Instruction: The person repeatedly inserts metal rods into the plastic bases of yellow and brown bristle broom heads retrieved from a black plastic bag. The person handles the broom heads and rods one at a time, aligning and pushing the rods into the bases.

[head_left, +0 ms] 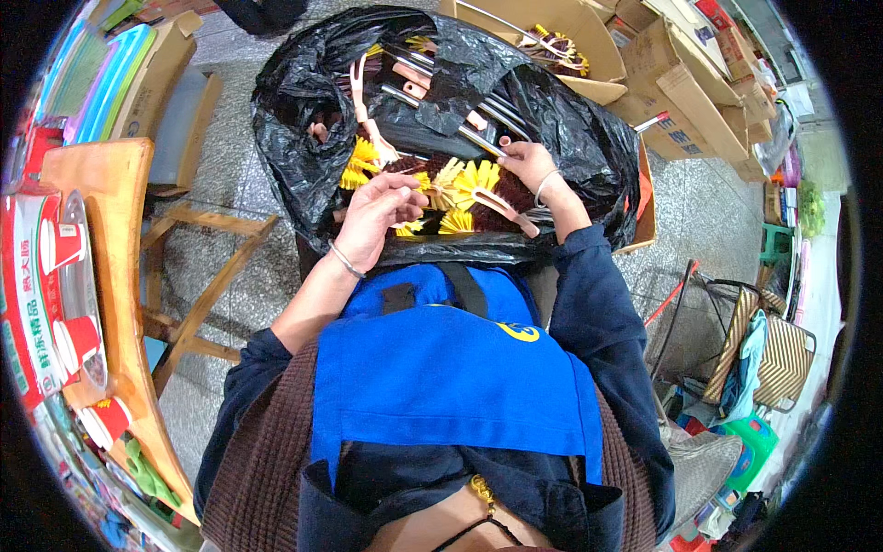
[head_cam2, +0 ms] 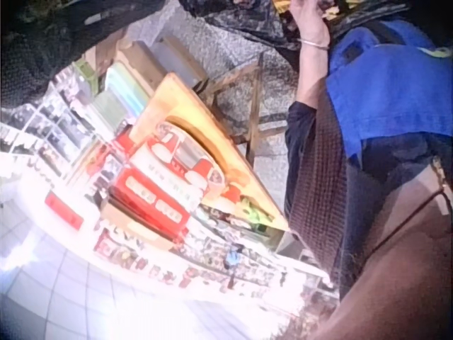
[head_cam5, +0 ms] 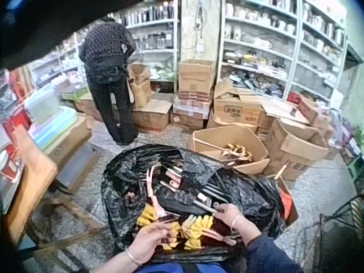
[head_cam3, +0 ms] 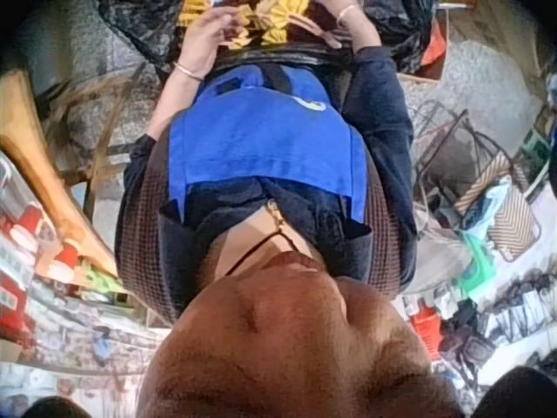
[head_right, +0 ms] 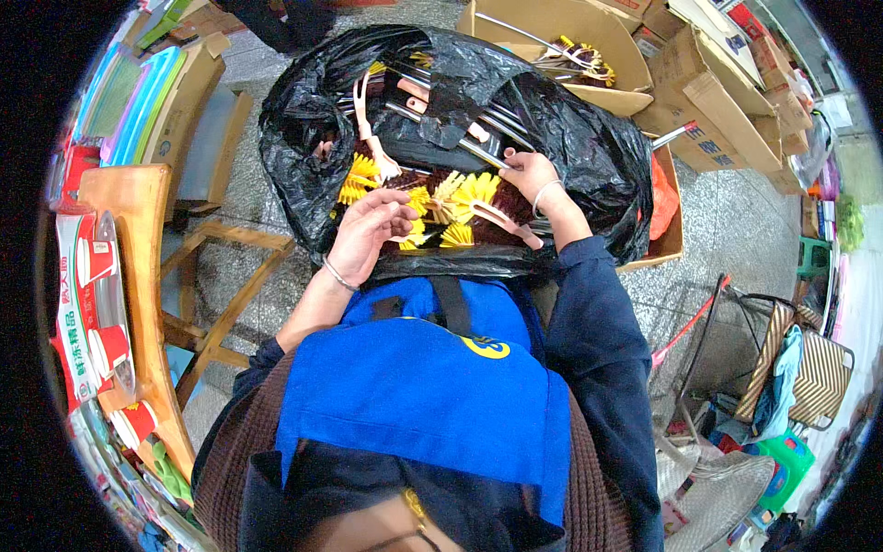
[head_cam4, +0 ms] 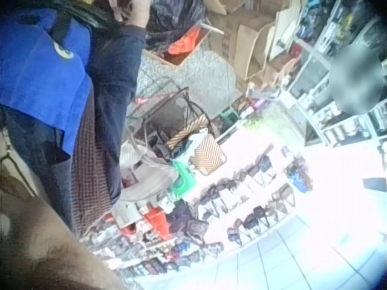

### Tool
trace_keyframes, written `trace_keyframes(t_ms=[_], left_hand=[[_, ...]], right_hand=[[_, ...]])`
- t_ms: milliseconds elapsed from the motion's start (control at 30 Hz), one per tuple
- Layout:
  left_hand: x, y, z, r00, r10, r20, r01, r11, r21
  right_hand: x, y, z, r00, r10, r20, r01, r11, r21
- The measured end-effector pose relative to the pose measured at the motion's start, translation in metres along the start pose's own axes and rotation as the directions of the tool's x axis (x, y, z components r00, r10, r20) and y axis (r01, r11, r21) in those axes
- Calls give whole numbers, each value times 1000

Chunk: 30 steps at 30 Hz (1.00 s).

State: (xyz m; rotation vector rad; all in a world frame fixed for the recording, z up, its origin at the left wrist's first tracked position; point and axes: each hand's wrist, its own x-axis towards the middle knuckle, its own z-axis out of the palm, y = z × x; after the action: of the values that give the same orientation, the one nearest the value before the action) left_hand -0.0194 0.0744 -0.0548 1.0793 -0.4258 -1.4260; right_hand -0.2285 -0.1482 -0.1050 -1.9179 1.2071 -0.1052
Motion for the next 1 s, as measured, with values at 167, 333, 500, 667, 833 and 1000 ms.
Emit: trace_keyframes(t_ms=[167, 333, 500, 667, 833, 1000], left_hand=[[0, 3, -2, 999, -24, -35, 24, 1000, -1], [7, 10, 13, 995, 77, 56, -75, 996, -49], [21, 24, 29, 941, 292, 174, -250, 941, -229], [28, 36, 20, 944, 321, 72, -228, 797, -559], [27, 36, 20, 951, 286, 116, -128, 707, -696], [10, 22, 58, 937, 250, 243, -90, 847, -525]], right_hand=[[-42, -44, -16, 933, -329, -145, 279, 917, -284], [-96, -88, -28, 991, -116, 60, 99, 967, 235], [-127, -109, -12, 756, -630, -177, 573, 768, -286], [-146, -122, -16, 409, -704, -580, 583, 691, -427], [-157, -123, 2, 985, -155, -80, 160, 622, 767], [-137, -105, 6, 990, -105, -97, 113, 162, 980]])
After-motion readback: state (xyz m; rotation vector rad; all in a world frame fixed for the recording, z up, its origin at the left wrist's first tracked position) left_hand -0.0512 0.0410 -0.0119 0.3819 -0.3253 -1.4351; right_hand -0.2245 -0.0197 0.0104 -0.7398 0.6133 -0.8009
